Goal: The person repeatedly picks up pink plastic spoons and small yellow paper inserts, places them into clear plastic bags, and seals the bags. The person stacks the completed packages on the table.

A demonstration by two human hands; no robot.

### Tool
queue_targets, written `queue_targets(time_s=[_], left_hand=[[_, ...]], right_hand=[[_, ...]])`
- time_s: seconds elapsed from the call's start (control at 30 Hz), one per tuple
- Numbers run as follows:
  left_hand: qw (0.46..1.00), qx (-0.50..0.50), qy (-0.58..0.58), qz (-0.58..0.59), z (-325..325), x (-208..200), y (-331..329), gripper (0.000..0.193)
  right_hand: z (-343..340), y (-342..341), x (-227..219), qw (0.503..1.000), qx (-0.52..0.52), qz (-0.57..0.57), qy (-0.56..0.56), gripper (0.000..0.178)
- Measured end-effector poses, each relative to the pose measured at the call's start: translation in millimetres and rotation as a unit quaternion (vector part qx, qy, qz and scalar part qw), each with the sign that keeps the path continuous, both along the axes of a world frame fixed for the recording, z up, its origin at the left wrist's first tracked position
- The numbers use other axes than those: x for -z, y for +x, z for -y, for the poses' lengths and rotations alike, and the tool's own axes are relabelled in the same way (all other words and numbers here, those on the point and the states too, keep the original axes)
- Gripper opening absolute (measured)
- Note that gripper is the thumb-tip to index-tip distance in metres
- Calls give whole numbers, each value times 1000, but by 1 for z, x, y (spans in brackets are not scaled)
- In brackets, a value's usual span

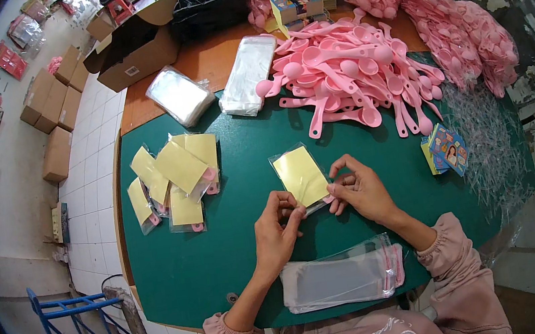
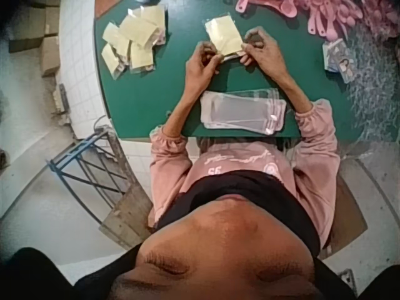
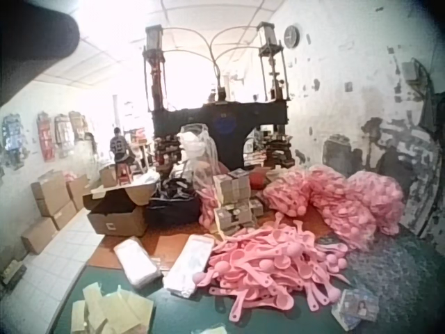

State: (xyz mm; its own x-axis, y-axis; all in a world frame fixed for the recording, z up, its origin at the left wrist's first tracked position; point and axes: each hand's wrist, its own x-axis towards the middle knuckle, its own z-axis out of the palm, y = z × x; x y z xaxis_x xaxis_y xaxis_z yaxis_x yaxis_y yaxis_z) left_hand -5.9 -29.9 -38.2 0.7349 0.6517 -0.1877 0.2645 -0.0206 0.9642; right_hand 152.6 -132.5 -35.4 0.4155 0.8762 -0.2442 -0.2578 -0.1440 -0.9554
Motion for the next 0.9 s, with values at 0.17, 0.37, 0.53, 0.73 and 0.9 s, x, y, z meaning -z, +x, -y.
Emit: queue_targets(time_s=[0.17,0.37,0.53,0.73,0.9], left_hand=[[998,28,50,-1,0,-7,3,50],[996,-58,17,67,-30,-23,-23,60],[974,-93,197,-66,-85,-43,-62,33],[693,-171,646,-272,-70,-25,-54,42],[883,321,342,-10,15,-58,-3,33]], right_hand=[[4,1,0,997,-24,71,-8,29],[38,25,-38,875,-42,482,-7,30],[120,84,-55,809,219,530,-126,23],[75,88,-23,772,90,627,-48,25],[0,94,-19,712,163,682,-45,42]])
